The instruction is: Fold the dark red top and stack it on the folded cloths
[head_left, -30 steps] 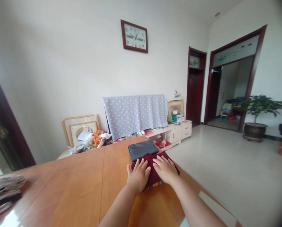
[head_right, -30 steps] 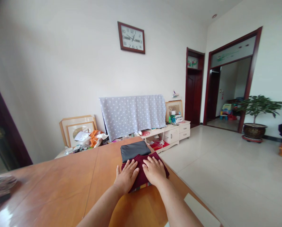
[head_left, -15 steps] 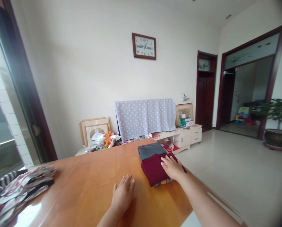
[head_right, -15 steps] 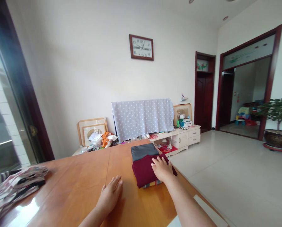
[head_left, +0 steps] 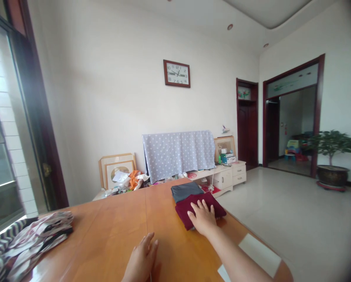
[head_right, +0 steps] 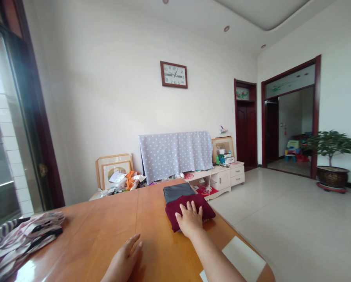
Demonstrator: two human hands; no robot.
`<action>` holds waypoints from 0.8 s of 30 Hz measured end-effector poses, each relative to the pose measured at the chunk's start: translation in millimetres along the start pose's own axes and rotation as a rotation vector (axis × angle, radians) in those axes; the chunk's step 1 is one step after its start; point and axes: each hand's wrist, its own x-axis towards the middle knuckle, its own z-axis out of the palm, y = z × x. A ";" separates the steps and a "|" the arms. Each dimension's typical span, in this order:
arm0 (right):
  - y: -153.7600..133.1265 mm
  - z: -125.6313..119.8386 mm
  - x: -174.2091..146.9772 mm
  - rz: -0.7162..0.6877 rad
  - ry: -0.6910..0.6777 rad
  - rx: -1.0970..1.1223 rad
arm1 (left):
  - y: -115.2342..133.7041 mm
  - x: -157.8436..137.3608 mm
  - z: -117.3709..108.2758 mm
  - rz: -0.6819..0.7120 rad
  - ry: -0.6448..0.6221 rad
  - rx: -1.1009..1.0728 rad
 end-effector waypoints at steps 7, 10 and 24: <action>-56.5 22.0 -76.2 -0.241 0.181 0.184 | -27.6 -29.4 -22.6 -0.002 0.005 -0.002; -71.5 35.3 -106.9 -0.195 0.052 0.214 | -32.9 -43.1 -29.9 -0.017 0.014 -0.020; -70.5 37.8 -128.0 0.000 -0.023 0.711 | -25.5 -76.3 -42.0 -0.072 0.067 -0.232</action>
